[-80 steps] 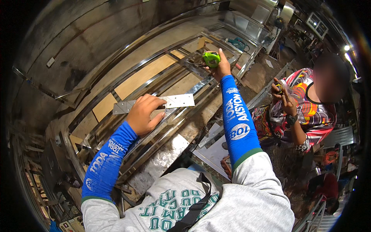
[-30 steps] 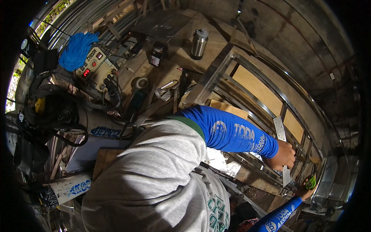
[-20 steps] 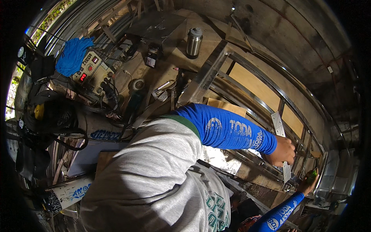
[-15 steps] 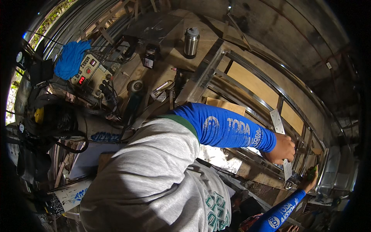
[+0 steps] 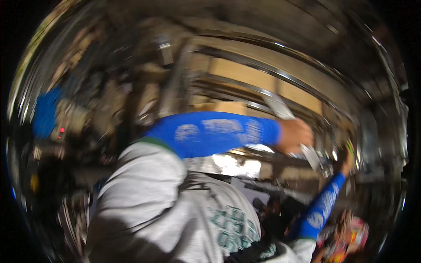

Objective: The person positions a plywood sheet on a metal frame, then places and adjusts multiple metal bars and a small wooden block on the frame. They use a tape measure to check dimensions while another person assists nearby.

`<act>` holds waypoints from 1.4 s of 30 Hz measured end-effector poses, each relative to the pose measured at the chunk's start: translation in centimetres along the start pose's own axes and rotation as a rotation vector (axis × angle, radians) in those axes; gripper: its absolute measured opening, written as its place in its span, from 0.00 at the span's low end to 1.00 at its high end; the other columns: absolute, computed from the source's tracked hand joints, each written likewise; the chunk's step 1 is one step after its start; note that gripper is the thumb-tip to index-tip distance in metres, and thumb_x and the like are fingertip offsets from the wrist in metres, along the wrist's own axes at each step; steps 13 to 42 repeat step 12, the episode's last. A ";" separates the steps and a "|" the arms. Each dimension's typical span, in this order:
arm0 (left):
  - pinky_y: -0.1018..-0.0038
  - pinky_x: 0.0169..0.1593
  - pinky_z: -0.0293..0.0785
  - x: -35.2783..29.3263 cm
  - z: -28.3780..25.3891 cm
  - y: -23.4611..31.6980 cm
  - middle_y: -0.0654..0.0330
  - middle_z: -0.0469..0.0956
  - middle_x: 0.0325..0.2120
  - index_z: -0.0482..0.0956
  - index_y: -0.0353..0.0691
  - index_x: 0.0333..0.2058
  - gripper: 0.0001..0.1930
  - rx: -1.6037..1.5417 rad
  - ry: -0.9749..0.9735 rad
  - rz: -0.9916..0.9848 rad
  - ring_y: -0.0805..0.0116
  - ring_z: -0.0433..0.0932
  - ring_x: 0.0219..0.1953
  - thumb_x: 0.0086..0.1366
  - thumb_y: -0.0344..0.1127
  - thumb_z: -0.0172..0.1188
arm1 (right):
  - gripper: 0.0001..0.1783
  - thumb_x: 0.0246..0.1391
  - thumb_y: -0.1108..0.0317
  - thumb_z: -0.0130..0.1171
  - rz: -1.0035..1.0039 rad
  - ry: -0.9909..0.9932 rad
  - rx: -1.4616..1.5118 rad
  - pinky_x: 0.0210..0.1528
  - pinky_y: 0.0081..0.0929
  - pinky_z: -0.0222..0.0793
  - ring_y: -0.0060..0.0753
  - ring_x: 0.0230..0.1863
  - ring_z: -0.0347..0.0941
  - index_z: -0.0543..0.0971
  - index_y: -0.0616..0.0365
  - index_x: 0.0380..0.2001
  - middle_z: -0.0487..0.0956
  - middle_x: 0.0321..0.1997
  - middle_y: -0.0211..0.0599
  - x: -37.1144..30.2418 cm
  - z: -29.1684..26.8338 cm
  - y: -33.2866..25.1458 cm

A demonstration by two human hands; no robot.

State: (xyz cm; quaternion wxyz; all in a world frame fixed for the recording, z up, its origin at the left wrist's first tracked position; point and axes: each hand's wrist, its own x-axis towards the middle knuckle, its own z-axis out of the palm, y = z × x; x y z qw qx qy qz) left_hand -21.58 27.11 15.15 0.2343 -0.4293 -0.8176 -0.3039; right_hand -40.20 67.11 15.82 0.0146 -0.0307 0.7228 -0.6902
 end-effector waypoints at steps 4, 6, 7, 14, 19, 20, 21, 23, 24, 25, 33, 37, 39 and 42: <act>0.55 0.54 0.71 0.5 -0.8 0.2 0.50 0.79 0.43 0.81 0.38 0.45 0.17 -0.021 -0.130 -0.064 0.49 0.77 0.49 0.59 0.37 0.67 | 0.20 0.62 0.61 0.64 -0.218 0.015 -0.155 0.54 0.25 0.73 0.25 0.48 0.77 0.84 0.52 0.57 0.84 0.51 0.32 -1.3 2.0 -0.3; 0.55 0.56 0.71 1.6 -1.5 1.3 0.50 0.79 0.43 0.80 0.39 0.48 0.18 -0.008 -0.150 -0.078 0.48 0.76 0.49 0.61 0.38 0.66 | 0.21 0.60 0.63 0.66 -0.320 0.061 -0.171 0.53 0.26 0.75 0.26 0.48 0.78 0.83 0.55 0.56 0.84 0.49 0.33 -1.3 1.0 0.6; 0.57 0.56 0.70 1.3 -2.3 1.4 0.51 0.79 0.43 0.80 0.39 0.47 0.17 -0.009 -0.165 -0.121 0.50 0.76 0.50 0.61 0.37 0.65 | 0.21 0.58 0.66 0.67 -0.362 0.042 -0.139 0.52 0.25 0.75 0.25 0.47 0.79 0.83 0.58 0.55 0.84 0.47 0.34 -2.0 3.7 -0.2; 0.61 0.63 0.68 1.8 -1.5 1.0 0.50 0.80 0.51 0.81 0.40 0.52 0.24 -0.053 -0.225 -0.162 0.52 0.76 0.57 0.58 0.41 0.71 | 0.18 0.57 0.73 0.67 -0.197 0.014 0.261 0.49 0.33 0.84 0.32 0.41 0.84 0.82 0.58 0.52 0.84 0.44 0.41 -1.8 2.7 0.8; 0.61 0.63 0.68 1.8 -1.5 1.0 0.50 0.80 0.51 0.81 0.40 0.52 0.24 -0.053 -0.225 -0.162 0.52 0.76 0.57 0.58 0.41 0.71 | 0.18 0.57 0.73 0.67 -0.197 0.014 0.261 0.49 0.33 0.84 0.32 0.41 0.84 0.82 0.58 0.52 0.84 0.44 0.41 -1.8 2.7 0.8; 0.61 0.63 0.68 1.8 -1.5 1.0 0.50 0.80 0.51 0.81 0.40 0.52 0.24 -0.053 -0.225 -0.162 0.52 0.76 0.57 0.58 0.41 0.71 | 0.18 0.57 0.73 0.67 -0.197 0.014 0.261 0.49 0.33 0.84 0.32 0.41 0.84 0.82 0.58 0.52 0.84 0.44 0.41 -1.8 2.7 0.8; 0.61 0.63 0.68 1.8 -1.5 1.0 0.50 0.80 0.51 0.81 0.40 0.52 0.24 -0.053 -0.225 -0.162 0.52 0.76 0.57 0.58 0.41 0.71 | 0.18 0.57 0.73 0.67 -0.197 0.014 0.261 0.49 0.33 0.84 0.32 0.41 0.84 0.82 0.58 0.52 0.84 0.44 0.41 -1.8 2.7 0.8; 0.61 0.63 0.68 1.8 -1.5 1.0 0.50 0.80 0.51 0.81 0.40 0.52 0.24 -0.053 -0.225 -0.162 0.52 0.76 0.57 0.58 0.41 0.71 | 0.18 0.57 0.73 0.67 -0.197 0.014 0.261 0.49 0.33 0.84 0.32 0.41 0.84 0.82 0.58 0.52 0.84 0.44 0.41 -1.8 2.7 0.8; 0.61 0.63 0.68 1.8 -1.5 1.0 0.50 0.80 0.51 0.81 0.40 0.52 0.24 -0.053 -0.225 -0.162 0.52 0.76 0.57 0.58 0.41 0.71 | 0.18 0.57 0.73 0.67 -0.197 0.014 0.261 0.49 0.33 0.84 0.32 0.41 0.84 0.82 0.58 0.52 0.84 0.44 0.41 -1.8 2.7 0.8; 0.61 0.63 0.68 1.8 -1.5 1.0 0.50 0.80 0.51 0.81 0.40 0.52 0.24 -0.053 -0.225 -0.162 0.52 0.76 0.57 0.58 0.41 0.71 | 0.18 0.57 0.73 0.67 -0.197 0.014 0.261 0.49 0.33 0.84 0.32 0.41 0.84 0.82 0.58 0.52 0.84 0.44 0.41 -1.8 2.7 0.8; 0.61 0.63 0.68 1.8 -1.5 1.0 0.50 0.80 0.51 0.81 0.40 0.52 0.24 -0.053 -0.225 -0.162 0.52 0.76 0.57 0.58 0.41 0.71 | 0.18 0.57 0.73 0.67 -0.197 0.014 0.261 0.49 0.33 0.84 0.32 0.41 0.84 0.82 0.58 0.52 0.84 0.44 0.41 -1.8 2.7 0.8; 0.61 0.63 0.68 1.8 -1.5 1.0 0.50 0.80 0.51 0.81 0.40 0.52 0.24 -0.053 -0.225 -0.162 0.52 0.76 0.57 0.58 0.41 0.71 | 0.18 0.57 0.73 0.67 -0.197 0.014 0.261 0.49 0.33 0.84 0.32 0.41 0.84 0.82 0.58 0.52 0.84 0.44 0.41 -1.8 2.7 0.8; 0.61 0.63 0.68 1.8 -1.5 1.0 0.50 0.80 0.51 0.81 0.40 0.52 0.24 -0.053 -0.225 -0.162 0.52 0.76 0.57 0.58 0.41 0.71 | 0.18 0.57 0.73 0.67 -0.197 0.014 0.261 0.49 0.33 0.84 0.32 0.41 0.84 0.82 0.58 0.52 0.84 0.44 0.41 -1.8 2.7 0.8; 0.61 0.63 0.68 1.8 -1.5 1.0 0.50 0.80 0.51 0.81 0.40 0.52 0.24 -0.053 -0.225 -0.162 0.52 0.76 0.57 0.58 0.41 0.71 | 0.18 0.57 0.73 0.67 -0.197 0.014 0.261 0.49 0.33 0.84 0.32 0.41 0.84 0.82 0.58 0.52 0.84 0.44 0.41 -1.8 2.7 0.8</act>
